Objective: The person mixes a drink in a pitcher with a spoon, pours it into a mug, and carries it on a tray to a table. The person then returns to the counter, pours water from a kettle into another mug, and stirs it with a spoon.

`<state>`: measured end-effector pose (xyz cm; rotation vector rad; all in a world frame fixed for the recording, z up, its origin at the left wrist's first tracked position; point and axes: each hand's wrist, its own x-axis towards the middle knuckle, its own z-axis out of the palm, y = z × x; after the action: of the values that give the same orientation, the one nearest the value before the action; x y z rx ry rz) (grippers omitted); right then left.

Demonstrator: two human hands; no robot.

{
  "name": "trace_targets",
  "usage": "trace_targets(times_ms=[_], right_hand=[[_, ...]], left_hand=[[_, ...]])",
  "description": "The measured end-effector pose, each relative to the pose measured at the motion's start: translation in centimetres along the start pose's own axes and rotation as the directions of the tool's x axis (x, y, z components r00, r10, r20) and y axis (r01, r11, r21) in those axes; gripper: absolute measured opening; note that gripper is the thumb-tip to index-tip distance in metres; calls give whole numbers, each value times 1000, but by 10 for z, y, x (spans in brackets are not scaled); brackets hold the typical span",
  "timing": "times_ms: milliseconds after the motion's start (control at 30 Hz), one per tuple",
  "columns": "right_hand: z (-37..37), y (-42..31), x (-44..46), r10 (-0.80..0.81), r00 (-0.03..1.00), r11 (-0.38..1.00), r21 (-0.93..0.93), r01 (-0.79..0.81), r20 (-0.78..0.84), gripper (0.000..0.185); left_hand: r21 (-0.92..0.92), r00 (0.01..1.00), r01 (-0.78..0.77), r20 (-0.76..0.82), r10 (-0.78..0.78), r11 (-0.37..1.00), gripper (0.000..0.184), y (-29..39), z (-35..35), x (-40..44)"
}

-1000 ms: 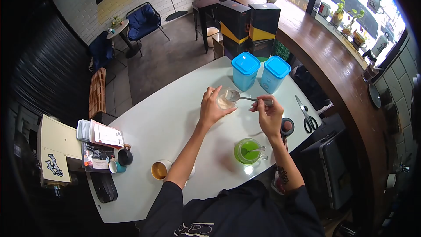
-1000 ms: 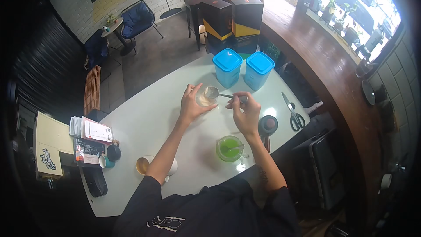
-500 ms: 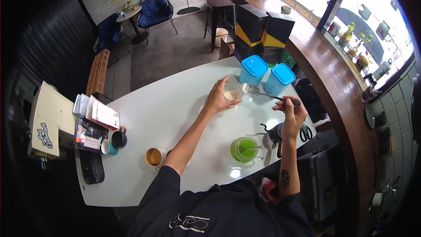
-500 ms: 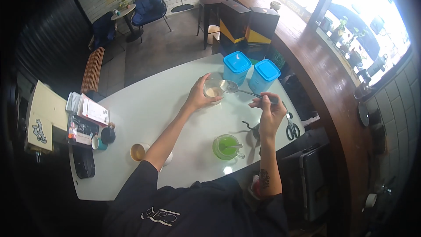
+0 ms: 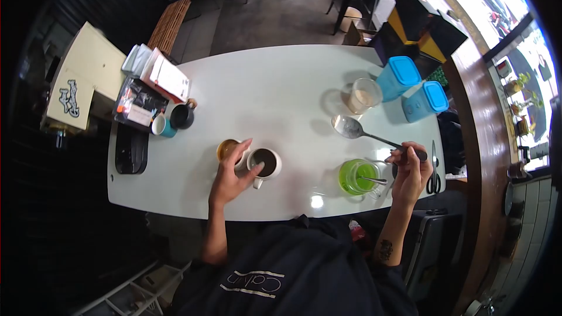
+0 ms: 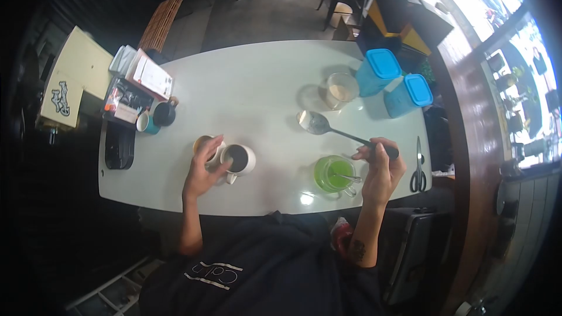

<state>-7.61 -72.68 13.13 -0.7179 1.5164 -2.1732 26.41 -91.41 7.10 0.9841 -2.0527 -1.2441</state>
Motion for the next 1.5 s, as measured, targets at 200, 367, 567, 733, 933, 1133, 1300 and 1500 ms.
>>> trace_targets(times_ms=[200, 367, 567, 733, 933, 1133, 1300, 1500], right_hand=[[25, 16, -19, 127, 983, 991, 25, -132, 135, 20], [42, 19, -25, 157, 966, 987, 9, -162, 208, 20], [51, 15, -27, 160, 947, 987, -55, -150, 279, 21], [46, 10, -28, 139, 951, 988, -99, -115, 277, 22], [52, 15, -39, 129, 925, 943, -331, -4, 357, 14], [51, 19, -41, 67, 865, 837, -499, 222, 497, 13], [50, 13, -37, 62, 835, 809, -518, 279, 546, 14], [30, 13, -28, 45, 918, 898, -418, 135, 395, 15]], left_hand=[[224, 982, -51, -169, 90, 973, 81, 9, 24, -48], [251, 963, -35, -250, 99, 967, 81, -4, 50, -42], [243, 946, -5, -313, 84, 970, 83, -11, 66, -31], [137, 957, -46, -279, 83, 990, 87, -10, 82, -15], [122, 960, -130, -232, 156, 984, 96, -9, 105, 8], [131, 965, -136, -206, 161, 982, 94, -5, 110, 16], [150, 966, -144, -194, 172, 978, 93, -6, 113, 22], [152, 977, -125, -153, 148, 980, 91, -7, 116, 24]])
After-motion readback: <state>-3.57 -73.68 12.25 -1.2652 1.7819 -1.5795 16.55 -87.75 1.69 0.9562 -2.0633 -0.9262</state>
